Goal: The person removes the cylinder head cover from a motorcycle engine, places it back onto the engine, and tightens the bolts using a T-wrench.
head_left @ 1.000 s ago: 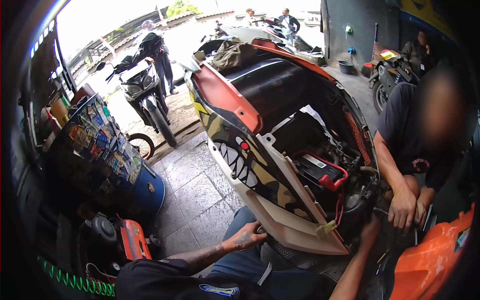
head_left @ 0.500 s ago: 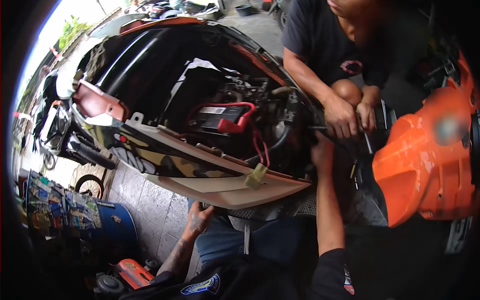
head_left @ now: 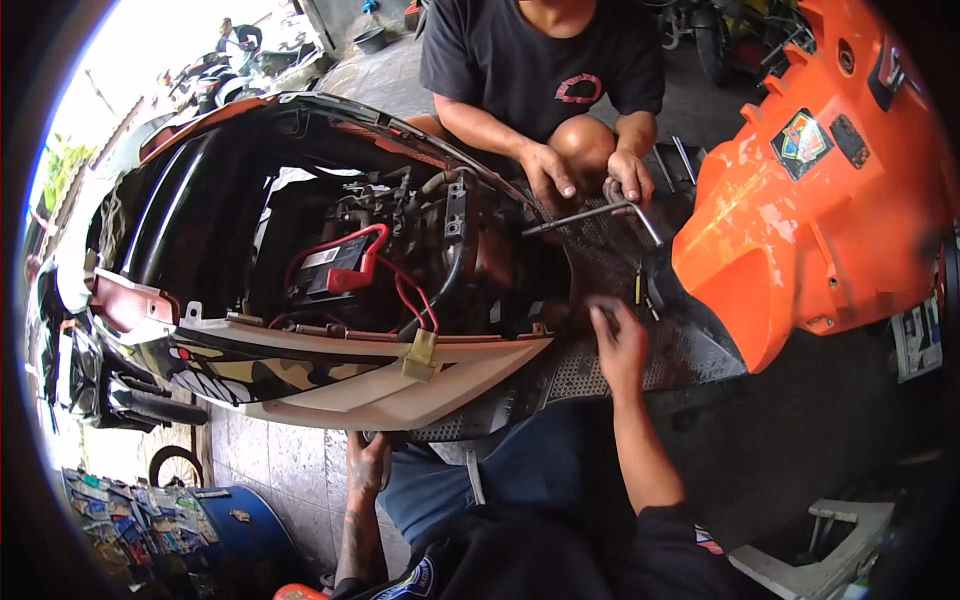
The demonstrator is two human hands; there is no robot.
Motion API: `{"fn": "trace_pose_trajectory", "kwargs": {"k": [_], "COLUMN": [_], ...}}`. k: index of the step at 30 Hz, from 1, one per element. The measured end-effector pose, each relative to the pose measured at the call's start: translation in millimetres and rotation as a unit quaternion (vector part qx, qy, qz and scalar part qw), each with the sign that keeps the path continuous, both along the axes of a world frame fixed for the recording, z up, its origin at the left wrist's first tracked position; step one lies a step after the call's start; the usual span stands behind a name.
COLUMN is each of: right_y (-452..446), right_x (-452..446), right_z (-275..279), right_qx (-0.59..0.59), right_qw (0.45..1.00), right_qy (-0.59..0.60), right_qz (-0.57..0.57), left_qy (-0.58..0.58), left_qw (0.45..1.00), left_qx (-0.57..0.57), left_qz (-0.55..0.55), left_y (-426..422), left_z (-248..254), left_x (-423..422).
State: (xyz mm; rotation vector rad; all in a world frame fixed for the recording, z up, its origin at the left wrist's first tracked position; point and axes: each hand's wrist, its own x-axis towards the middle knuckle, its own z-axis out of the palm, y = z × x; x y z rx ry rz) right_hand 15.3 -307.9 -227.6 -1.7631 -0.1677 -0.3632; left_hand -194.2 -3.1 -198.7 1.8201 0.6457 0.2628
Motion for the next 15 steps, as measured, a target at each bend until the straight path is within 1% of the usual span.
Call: {"fn": "trace_pose_trajectory", "kwargs": {"k": [1,2,3,5,6,7,10,11,13,14,15], "right_y": [-9.7,-19.6,-28.6,-31.7,-31.3,-30.5,-25.6,-22.1,-16.2,-15.1,-15.2], "right_x": [-18.7,-32.1,-43.5,-50.9,-52.8,-50.0,-27.3,-23.6,-27.2,-30.5,-29.4], "right_z": [-8.7,-21.8,-39.5,-57.3,-68.1,-70.3,-64.4,-61.4,-57.4,-56.6,-54.7], "right_qx": [0.007,0.005,-0.003,-0.009,-0.010,-0.011,0.005,0.009,-0.142,-0.140,-0.140], "right_qw": [1.000,1.000,0.999,0.995,0.992,0.989,0.988,0.986,0.968,0.967,0.965], "right_qy": [-0.004,-0.005,0.007,0.025,0.031,0.033,0.051,0.058,-0.014,0.002,-0.005], "right_qz": [-0.020,-0.025,-0.054,-0.091,-0.119,-0.145,-0.146,-0.156,-0.205,-0.211,-0.220], "left_qy": [0.003,0.002,-0.010,-0.016,-0.028,-0.044,-0.051,-0.037,-0.017,-0.007,0.003], "left_qw": [0.999,0.999,0.999,0.999,0.997,0.994,0.992,0.990,0.993,0.995,0.995], "left_qx": [-0.028,-0.030,-0.039,-0.047,-0.074,-0.102,-0.118,-0.139,-0.117,-0.102,-0.099], "left_qz": [0.019,0.014,0.018,0.014,0.009,0.005,0.014,-0.002,-0.003,0.007,0.001], "left_y": [0.5,0.8,1.1,2.3,5.1,7.4,9.8,13.2,25.9,30.6,31.1], "left_z": [-2.0,-3.5,-4.7,-8.8,-12.4,-16.2,-21.5,-22.8,-36.2,-41.0,-40.9], "left_x": [-0.2,0.8,0.9,-2.3,-4.4,-2.7,-3.2,-5.2,-8.7,-13.0,-13.0]}}
